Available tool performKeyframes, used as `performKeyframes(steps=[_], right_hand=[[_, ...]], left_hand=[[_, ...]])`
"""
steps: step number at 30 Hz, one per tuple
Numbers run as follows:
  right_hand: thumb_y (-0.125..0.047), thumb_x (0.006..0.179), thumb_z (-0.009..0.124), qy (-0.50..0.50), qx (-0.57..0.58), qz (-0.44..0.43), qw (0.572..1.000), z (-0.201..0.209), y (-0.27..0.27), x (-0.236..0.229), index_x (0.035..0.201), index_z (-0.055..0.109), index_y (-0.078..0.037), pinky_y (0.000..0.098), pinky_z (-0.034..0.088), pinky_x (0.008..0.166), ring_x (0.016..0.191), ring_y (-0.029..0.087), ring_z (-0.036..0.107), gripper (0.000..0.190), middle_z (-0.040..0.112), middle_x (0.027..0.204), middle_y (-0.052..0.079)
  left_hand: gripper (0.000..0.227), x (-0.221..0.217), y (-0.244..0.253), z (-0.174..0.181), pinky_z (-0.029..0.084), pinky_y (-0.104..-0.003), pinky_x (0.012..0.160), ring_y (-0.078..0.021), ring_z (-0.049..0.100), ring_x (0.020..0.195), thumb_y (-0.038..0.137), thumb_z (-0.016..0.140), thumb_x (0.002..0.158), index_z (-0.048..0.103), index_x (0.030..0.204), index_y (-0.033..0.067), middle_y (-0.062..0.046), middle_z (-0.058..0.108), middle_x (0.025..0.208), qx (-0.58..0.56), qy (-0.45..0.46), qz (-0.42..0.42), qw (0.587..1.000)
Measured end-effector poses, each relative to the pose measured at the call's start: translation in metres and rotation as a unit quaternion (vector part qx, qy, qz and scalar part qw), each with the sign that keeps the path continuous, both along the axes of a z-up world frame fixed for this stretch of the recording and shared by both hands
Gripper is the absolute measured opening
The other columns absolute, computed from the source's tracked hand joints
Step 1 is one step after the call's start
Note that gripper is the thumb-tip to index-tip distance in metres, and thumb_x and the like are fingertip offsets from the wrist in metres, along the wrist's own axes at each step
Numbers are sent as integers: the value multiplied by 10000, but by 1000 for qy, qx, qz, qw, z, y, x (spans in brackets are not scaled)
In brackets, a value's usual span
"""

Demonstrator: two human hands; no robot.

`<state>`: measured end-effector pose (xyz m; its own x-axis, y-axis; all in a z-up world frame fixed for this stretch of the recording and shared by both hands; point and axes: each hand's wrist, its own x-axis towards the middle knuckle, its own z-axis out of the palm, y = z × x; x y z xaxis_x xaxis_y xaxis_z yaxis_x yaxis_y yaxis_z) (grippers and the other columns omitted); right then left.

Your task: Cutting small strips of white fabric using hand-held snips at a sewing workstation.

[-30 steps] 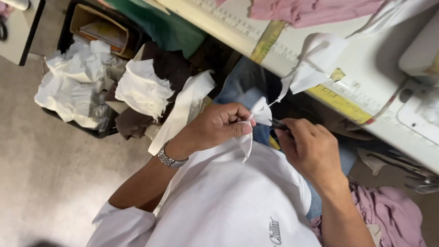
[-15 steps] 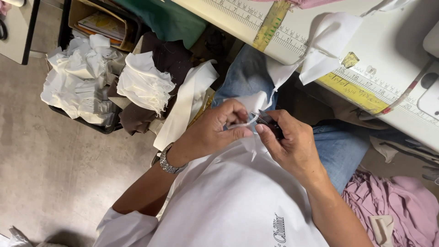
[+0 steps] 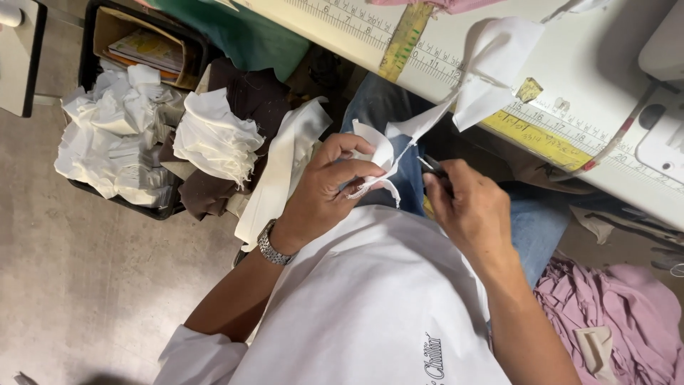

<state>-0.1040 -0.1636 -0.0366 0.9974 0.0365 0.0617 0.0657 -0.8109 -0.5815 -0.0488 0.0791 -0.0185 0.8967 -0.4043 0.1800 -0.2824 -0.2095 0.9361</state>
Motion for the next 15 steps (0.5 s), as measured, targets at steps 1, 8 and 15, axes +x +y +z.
performKeyframes(steps=[1,8,15], right_hand=[[-257,1008,711,-2,0,-1,1000,-2,5,3,1090,673,-59,505,547,575,721,408,690,218,681,783,169],[-248,1020,687,-90,28,2,996,0,24,13,1054,688,-76,403,555,540,621,324,666,176,628,688,71],[-198,938,748,-156,42,26,987,-3,14,3,997,721,-66,375,539,495,643,322,674,147,665,739,86]], left_hand=[[156,0,0,1,480,-332,1003,-187,646,999,102,793,923,772,1070,150,-58,623,1170,0,-2,-1,1000],[179,-2,-9,11,567,-359,849,-238,705,885,38,729,949,736,1121,90,-82,690,984,-36,31,-51,998],[379,14,-61,-29,584,-476,862,-399,710,980,-75,678,935,664,1301,22,-187,687,1044,-82,-39,-62,994]])
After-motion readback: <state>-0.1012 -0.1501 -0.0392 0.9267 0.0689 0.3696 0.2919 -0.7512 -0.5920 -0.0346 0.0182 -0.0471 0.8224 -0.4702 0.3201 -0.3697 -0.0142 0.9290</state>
